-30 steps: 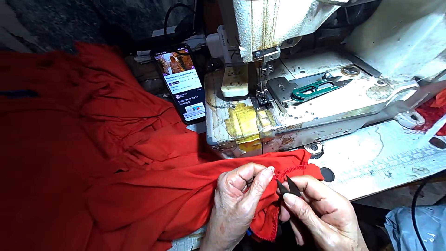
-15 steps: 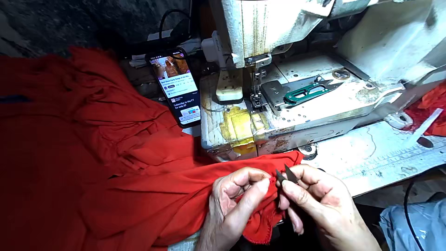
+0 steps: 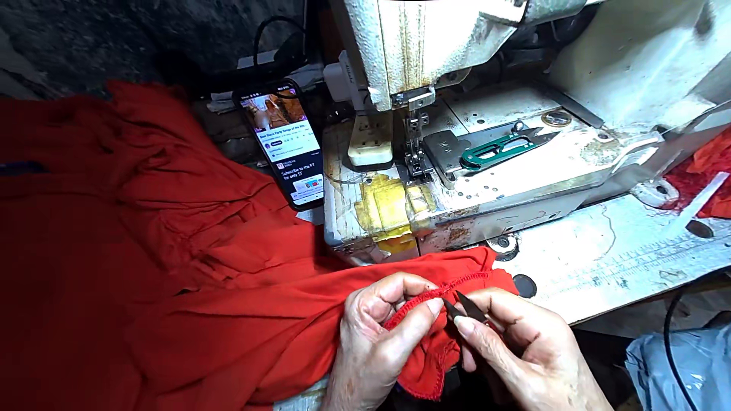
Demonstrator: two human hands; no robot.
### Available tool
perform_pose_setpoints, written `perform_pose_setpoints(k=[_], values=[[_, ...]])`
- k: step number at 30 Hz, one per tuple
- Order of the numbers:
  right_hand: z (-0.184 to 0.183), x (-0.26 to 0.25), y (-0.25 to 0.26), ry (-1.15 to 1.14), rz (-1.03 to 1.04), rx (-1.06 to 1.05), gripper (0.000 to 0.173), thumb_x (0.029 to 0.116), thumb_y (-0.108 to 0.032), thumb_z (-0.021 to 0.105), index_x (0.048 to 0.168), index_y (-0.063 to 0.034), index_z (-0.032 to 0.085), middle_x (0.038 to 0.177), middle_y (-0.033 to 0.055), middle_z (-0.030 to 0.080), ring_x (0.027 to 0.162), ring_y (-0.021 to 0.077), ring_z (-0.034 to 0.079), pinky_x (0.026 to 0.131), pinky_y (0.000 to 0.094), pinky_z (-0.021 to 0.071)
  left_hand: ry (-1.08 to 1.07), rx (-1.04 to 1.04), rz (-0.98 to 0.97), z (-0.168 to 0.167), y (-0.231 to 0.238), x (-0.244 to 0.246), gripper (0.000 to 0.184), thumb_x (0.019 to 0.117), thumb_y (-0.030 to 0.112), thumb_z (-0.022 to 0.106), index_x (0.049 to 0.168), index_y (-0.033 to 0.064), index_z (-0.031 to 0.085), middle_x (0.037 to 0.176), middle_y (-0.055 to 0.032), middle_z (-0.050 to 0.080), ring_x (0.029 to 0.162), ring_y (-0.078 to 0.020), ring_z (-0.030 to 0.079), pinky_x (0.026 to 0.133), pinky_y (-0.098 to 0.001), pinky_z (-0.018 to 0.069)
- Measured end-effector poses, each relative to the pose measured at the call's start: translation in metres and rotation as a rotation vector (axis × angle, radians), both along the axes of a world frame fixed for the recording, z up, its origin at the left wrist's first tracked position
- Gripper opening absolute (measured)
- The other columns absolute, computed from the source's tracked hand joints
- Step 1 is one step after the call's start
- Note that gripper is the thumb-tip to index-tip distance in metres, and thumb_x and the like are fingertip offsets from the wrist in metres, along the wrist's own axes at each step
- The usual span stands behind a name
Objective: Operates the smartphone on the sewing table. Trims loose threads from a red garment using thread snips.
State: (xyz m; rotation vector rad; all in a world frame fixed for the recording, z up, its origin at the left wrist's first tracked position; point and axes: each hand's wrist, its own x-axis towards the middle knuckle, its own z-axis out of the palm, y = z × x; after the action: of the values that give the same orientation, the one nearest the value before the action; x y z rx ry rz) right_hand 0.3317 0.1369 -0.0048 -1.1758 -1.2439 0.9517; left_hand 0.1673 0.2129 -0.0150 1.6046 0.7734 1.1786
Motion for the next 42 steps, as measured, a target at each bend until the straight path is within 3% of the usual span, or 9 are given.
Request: perform_pose_setpoints(k=[7,10,12,16,19,36,39,42], values=[[0.001,0.002,0.003,0.066,0.011,-0.06,0.012,0.1023,-0.014,0.059,0.103,-0.0045,0.068,0.071,-0.0065,0.066,0.053,-0.0023,0.056,0.044,0.0152,0.0439,0.039,0.004,0.045,0.001,0.001,0.0,0.022,0.096,0.015,0.058,0.084,0.0112,0.075,0.066,0.0064,0.063,0.06,0.0019,0.058,0.055,-0.0131,0.0466],[-0.001,0.001,0.004,0.064,0.0,-0.026,0.01,0.1006,-0.009,0.06,0.102,-0.0041,0.068,0.07,-0.0067,0.065,0.053,-0.0029,0.056,0.044,0.0142,0.046,0.017,-0.026,0.07,0.0,0.001,0.0,0.032,0.1002,0.017,0.05,0.081,0.0111,0.075,0.07,0.0039,0.065,0.065,-0.0018,0.061,0.06,-0.0163,0.0502],[-0.001,0.001,0.005,0.062,0.007,-0.04,0.01,0.1008,-0.009,0.06,0.102,-0.0039,0.068,0.069,-0.0068,0.065,0.053,-0.0029,0.056,0.045,0.014,0.0456,0.008,-0.03,0.032,-0.001,0.002,-0.003,0.035,0.1008,0.02,0.047,0.086,0.0115,0.078,0.078,0.002,0.07,0.075,-0.0038,0.065,0.068,-0.0188,0.0538],[0.002,0.002,0.005,0.054,0.015,-0.049,0.01,0.1008,-0.01,0.06,0.103,-0.0037,0.067,0.069,-0.0069,0.065,0.051,-0.0029,0.055,0.043,0.0139,0.0442,0.01,0.058,-0.043,-0.004,0.003,-0.004,0.013,0.0892,0.017,0.066,0.094,0.0086,0.074,0.078,0.0051,0.07,0.07,0.0007,0.065,0.064,-0.0147,0.0536],[0.006,0.001,0.002,-0.004,0.014,-0.043,0.011,0.1008,-0.009,0.059,0.102,-0.0025,0.068,0.071,-0.0055,0.065,0.053,-0.0028,0.056,0.045,0.0137,0.0455,0.001,0.038,-0.012,-0.003,0.001,-0.001,0.01,0.0845,0.013,0.07,0.092,0.0076,0.074,0.078,0.005,0.071,0.07,0.0004,0.066,0.064,-0.0146,0.0543],[0.004,-0.01,0.005,0.022,-0.055,-0.07,0.014,0.1024,-0.009,0.056,0.104,-0.0018,0.068,0.068,-0.0047,0.063,0.048,0.0002,0.053,0.041,0.0168,0.0441,-0.007,-0.022,0.013,0.0,-0.001,0.002,0.006,0.0849,0.008,0.069,0.088,0.0061,0.074,0.074,0.0014,0.071,0.067,-0.0028,0.066,0.061,-0.0164,0.0548],[0.003,-0.007,0.008,0.009,-0.027,-0.077,0.015,0.1034,-0.014,0.056,0.103,-0.0045,0.068,0.069,-0.0053,0.063,0.052,0.0003,0.055,0.045,0.0178,0.0454,0.007,-0.031,0.013,0.0,0.0,0.0,0.007,0.0851,0.009,0.069,0.087,0.0069,0.075,0.073,0.0018,0.07,0.066,-0.0025,0.065,0.06,-0.0163,0.054],[-0.004,-0.001,0.011,-0.026,0.006,0.033,0.017,0.1031,-0.013,0.057,0.101,-0.001,0.069,0.072,-0.0034,0.065,0.056,-0.0008,0.057,0.048,0.0162,0.0471,0.001,-0.029,-0.013,0.0,0.002,-0.001,0.006,0.0857,0.01,0.069,0.087,0.0077,0.075,0.073,0.0025,0.07,0.066,-0.0018,0.065,0.06,-0.0161,0.0536]])
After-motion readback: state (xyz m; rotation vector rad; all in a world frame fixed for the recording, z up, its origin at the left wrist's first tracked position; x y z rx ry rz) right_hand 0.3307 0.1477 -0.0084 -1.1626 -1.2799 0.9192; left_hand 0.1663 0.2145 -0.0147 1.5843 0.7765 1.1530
